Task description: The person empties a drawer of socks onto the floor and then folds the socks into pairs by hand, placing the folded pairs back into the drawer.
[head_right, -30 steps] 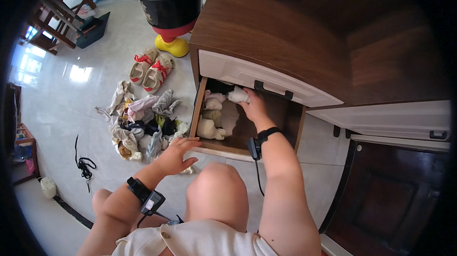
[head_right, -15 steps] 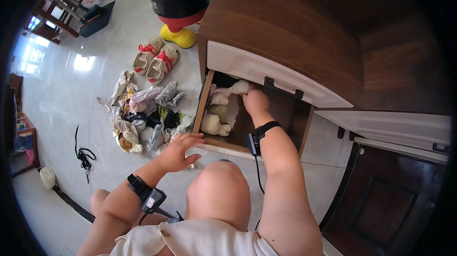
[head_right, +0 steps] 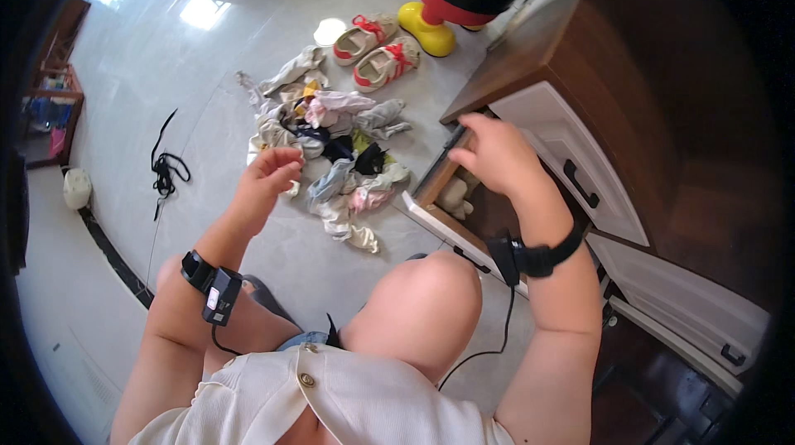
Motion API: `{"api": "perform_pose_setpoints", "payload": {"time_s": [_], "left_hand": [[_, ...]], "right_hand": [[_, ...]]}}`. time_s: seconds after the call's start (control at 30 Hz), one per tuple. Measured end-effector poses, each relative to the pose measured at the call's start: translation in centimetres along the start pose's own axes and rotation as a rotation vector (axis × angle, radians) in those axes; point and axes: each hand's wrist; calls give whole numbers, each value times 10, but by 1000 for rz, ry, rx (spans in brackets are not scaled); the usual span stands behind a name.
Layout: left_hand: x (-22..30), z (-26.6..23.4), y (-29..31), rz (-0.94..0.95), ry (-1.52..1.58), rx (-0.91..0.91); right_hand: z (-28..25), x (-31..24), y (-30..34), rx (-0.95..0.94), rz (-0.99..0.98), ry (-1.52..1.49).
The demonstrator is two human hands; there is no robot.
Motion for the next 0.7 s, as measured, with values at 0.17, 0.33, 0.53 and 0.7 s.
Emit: {"api": "perform_pose_setpoints", "payload": {"time_s": [0.17,0.33,0.53,0.7], "left_hand": [[-7,-50,20,-45,177,128],[2,-69,65,-41,220,126],[-10,-100,103,-52,228,139],[-5,-104,87,-74,176,60]], "right_hand": [[43,-69,-108,-19,-353,183],[165,-42,-203,-450,-171,436],[250,-51,-189,-257,339,95],[223,-39,-174,148,270,-33]]}}
Point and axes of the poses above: each hand's wrist, its own y-axis away from the middle knuckle, its own z-axis out of the palm, x = y × z, and after that the axes turned 4 degrees about y, right-handed
